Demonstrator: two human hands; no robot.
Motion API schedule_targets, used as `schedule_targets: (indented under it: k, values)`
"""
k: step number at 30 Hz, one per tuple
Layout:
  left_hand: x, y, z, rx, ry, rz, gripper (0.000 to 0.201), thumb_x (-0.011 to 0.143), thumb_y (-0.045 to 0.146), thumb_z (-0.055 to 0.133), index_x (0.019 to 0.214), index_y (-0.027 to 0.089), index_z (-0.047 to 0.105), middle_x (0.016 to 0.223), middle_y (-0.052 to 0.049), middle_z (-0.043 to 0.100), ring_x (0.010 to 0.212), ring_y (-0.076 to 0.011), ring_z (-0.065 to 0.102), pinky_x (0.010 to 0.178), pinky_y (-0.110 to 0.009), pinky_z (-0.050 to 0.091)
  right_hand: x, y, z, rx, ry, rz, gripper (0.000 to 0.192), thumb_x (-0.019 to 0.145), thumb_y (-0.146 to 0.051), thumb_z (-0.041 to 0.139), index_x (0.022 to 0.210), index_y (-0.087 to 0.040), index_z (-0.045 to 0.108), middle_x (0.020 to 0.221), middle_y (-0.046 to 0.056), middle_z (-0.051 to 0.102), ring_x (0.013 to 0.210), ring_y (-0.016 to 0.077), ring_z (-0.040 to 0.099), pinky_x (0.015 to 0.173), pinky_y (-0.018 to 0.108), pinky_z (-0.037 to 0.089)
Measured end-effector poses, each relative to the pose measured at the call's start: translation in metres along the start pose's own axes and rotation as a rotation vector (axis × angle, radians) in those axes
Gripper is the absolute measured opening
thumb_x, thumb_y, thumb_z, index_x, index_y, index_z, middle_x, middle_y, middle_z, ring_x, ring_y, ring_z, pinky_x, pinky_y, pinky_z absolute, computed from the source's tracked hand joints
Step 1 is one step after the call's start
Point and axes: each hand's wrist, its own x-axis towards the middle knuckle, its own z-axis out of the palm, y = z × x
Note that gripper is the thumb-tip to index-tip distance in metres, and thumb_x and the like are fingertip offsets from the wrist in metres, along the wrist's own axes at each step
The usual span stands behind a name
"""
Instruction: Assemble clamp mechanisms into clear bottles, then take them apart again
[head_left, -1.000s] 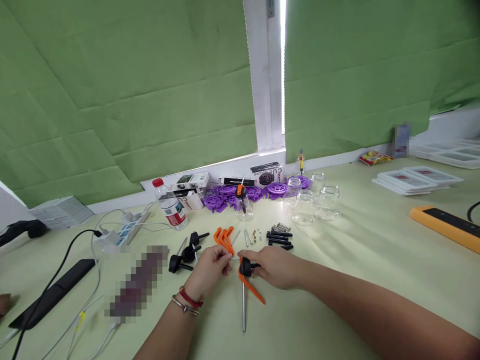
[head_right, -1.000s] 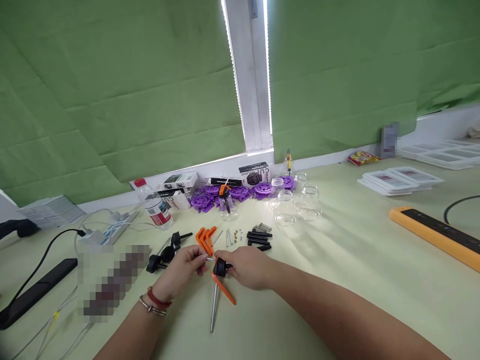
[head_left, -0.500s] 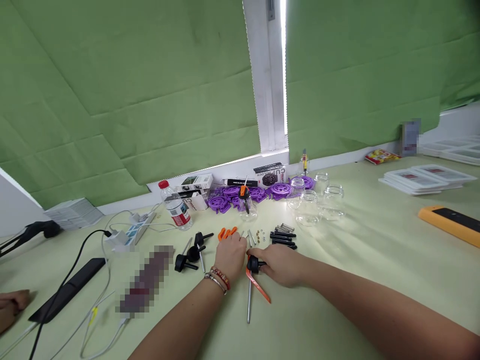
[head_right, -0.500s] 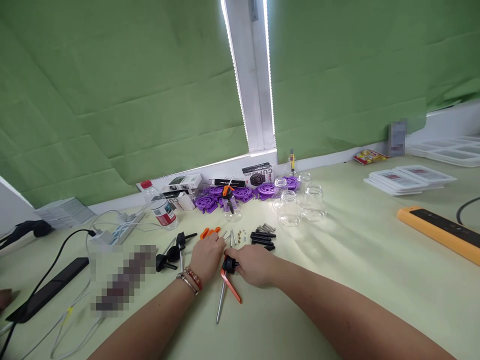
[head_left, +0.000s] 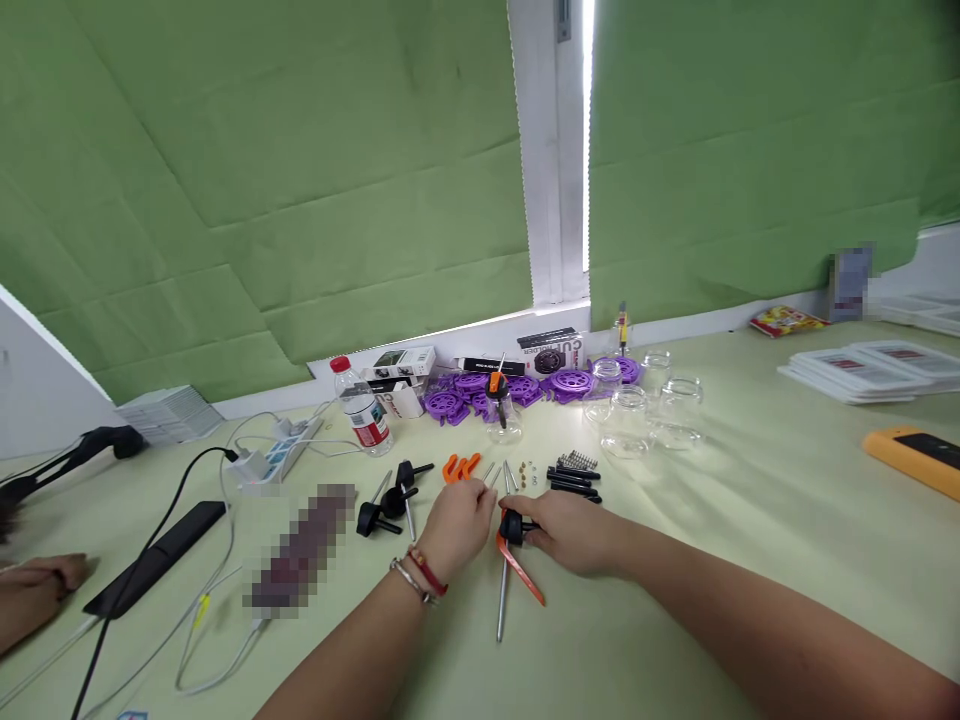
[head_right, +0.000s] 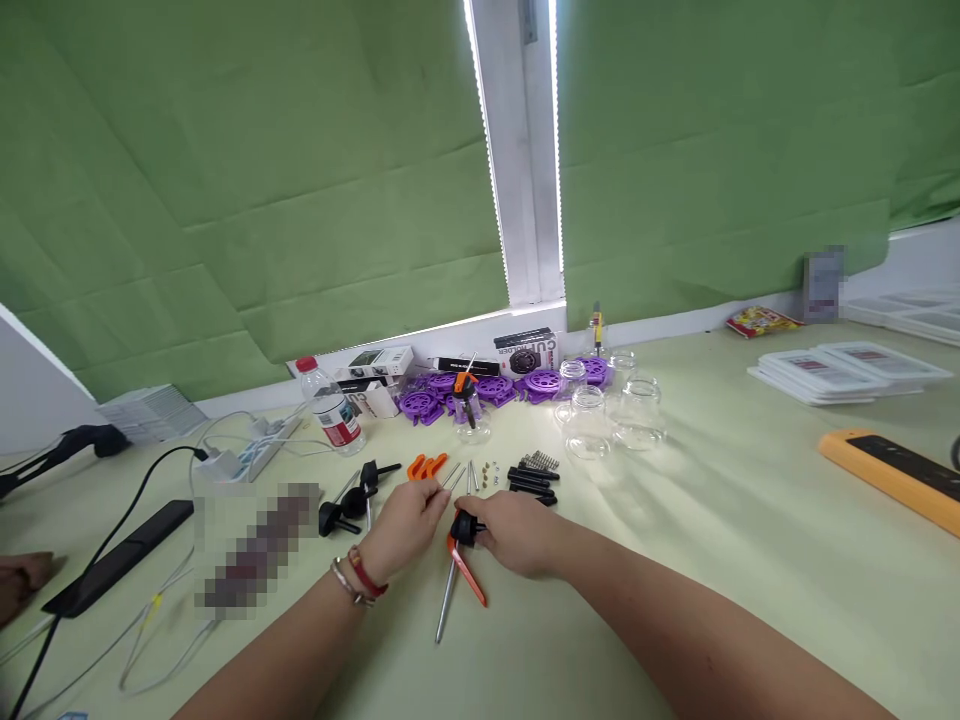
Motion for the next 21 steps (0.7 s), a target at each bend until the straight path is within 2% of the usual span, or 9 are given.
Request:
schedule_targets:
  k: [3,6,9,12,15,18,20,21]
  values:
    - [-0.017,-0.001,0.006,-0.591,-0.234,-0.124,0.024,0.078,0.041,0.056,0.086,0.018,0.054,0.063,0.0,0.057,0.051,-0.0144,0.054,0.052,-0.027,0.04,0.0,-0.001,-0.001,0.024,0.008,-0.019,0.033,0.087,-0.03,0.044,0.119,-0.027,0.049,0.087,0.006,0.064,0.075,0.021,0.059,0.057,0.024,0.031]
    - [-0.025,-0.001,0.017,-0.819,-0.224,-0.187,0.033,0.065,0.032,0.07,0.087,0.017,0.051,0.064,0.004,0.053,0.05,-0.0107,0.049,0.051,-0.024,0.039,-0.001,-0.004,-0.002,0.026,-0.003,-0.022,0.029,0.088,-0.03,0.041,0.114,-0.026,0.052,0.085,0.006,0.064,0.075,0.0213,0.059,0.058,0.024,0.032]
    - [-0.027,0.0,0.021,-0.861,-0.172,-0.178,0.026,0.063,0.025,0.069,0.079,0.016,0.051,0.065,0.004,0.051,0.055,-0.0086,0.046,0.054,-0.022,0.037,-0.003,-0.007,-0.002,0.003,0.003,-0.005,0.034,0.089,-0.028,0.039,0.121,-0.025,0.048,0.086,0.008,0.064,0.079,0.0227,0.06,0.06,0.026,0.034]
    - [-0.03,-0.004,0.012,-0.807,-0.144,-0.191,0.021,0.064,0.025,0.067,0.072,0.016,0.05,0.064,0.005,0.049,0.056,-0.0075,0.044,0.055,-0.021,0.036,-0.002,-0.009,-0.002,0.006,0.07,0.05,0.041,0.09,-0.028,0.038,0.131,-0.023,0.041,0.092,0.01,0.063,0.086,0.0241,0.059,0.064,0.027,0.035]
    - [-0.031,-0.019,-0.01,-0.666,-0.071,-0.166,0.019,0.067,0.029,0.063,0.073,0.016,0.051,0.066,0.004,0.052,0.058,-0.0092,0.047,0.056,-0.022,0.038,0.001,-0.009,-0.004,0.067,0.155,0.155,0.045,0.091,-0.03,0.037,0.135,-0.021,0.034,0.089,0.01,0.062,0.083,0.0227,0.059,0.064,0.027,0.035]
    - [-0.023,-0.037,-0.037,-0.288,0.025,-0.212,0.015,0.072,0.031,0.058,0.074,0.016,0.054,0.064,0.002,0.055,0.058,-0.012,0.05,0.052,-0.022,0.037,0.002,-0.008,-0.006,0.151,0.217,0.225,0.043,0.091,-0.031,0.037,0.134,-0.022,0.033,0.084,0.007,0.061,0.074,0.0198,0.057,0.06,0.025,0.034]
    - [-0.013,-0.043,-0.051,-0.03,0.067,-0.239,0.007,0.075,0.019,0.049,0.072,0.016,0.055,0.065,-0.001,0.059,0.058,-0.0131,0.053,0.052,-0.023,0.037,0.002,-0.007,-0.006,0.186,0.242,0.232,0.039,0.092,-0.031,0.035,0.131,-0.024,0.035,0.081,0.006,0.06,0.069,0.0186,0.056,0.057,0.025,0.033]
    - [-0.009,-0.043,-0.056,0.013,0.079,-0.24,0.009,0.074,0.014,0.048,0.07,0.016,0.056,0.066,-0.003,0.06,0.06,-0.0141,0.054,0.053,-0.024,0.037,0.002,-0.007,-0.006,0.198,0.244,0.231,0.038,0.092,-0.031,0.034,0.13,-0.024,0.036,0.08,0.005,0.06,0.067,0.0179,0.055,0.056,0.025,0.033]
